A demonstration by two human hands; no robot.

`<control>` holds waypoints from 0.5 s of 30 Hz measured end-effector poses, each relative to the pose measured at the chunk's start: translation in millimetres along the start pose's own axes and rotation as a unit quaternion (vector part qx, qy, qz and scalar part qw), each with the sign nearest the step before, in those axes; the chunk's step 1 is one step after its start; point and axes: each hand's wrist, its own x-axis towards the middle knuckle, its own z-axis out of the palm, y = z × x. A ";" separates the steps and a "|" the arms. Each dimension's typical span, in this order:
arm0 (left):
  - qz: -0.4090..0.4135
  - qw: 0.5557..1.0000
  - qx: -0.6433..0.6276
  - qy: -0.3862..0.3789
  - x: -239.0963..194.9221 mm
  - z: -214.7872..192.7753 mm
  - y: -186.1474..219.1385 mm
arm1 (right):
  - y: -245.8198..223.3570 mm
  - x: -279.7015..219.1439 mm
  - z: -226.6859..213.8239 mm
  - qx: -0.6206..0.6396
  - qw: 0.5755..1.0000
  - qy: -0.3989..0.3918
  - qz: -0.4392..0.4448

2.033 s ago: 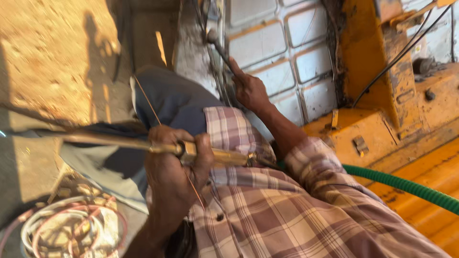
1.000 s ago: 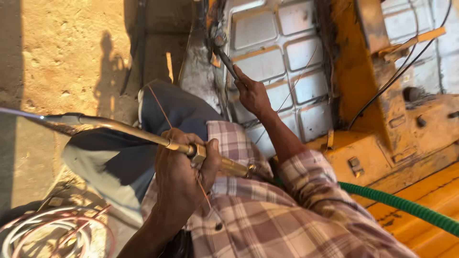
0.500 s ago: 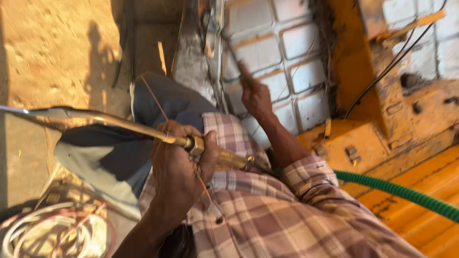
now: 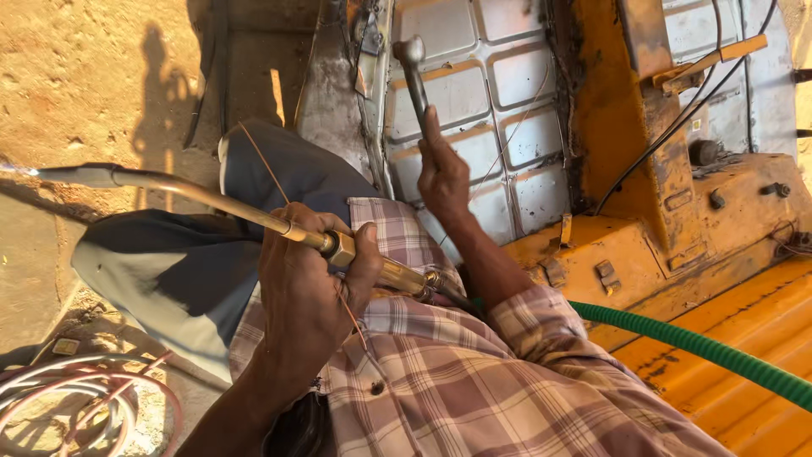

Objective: The person welds a metal surface using a welding torch and filler rod, then repeatedly strikes the weld with a hammer to clean or shape it. The person continues alternating between welding and hammering along the seam.

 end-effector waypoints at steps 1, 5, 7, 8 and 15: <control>0.005 1.000 -0.005 -0.002 -0.8 0.7 0.6 | -0.8 -2.2 0.4 -0.042 0.996 -0.070 0.039; -0.021 1.000 0.000 0.021 18.5 0.5 0.3 | -4.1 26.6 2.9 -0.079 0.993 -0.079 -0.026; 0.022 1.000 0.018 0.013 2.5 -4.2 9.7 | -1.6 -7.0 -2.8 -0.053 0.994 -0.091 0.004; 0.018 1.000 0.014 0.010 6.7 -0.6 8.0 | 3.9 6.7 -6.5 -0.046 0.995 -0.084 -0.003; -0.011 1.000 0.001 -0.002 -1.6 -1.9 4.0 | 8.4 1.7 2.9 0.016 0.998 -0.002 -0.057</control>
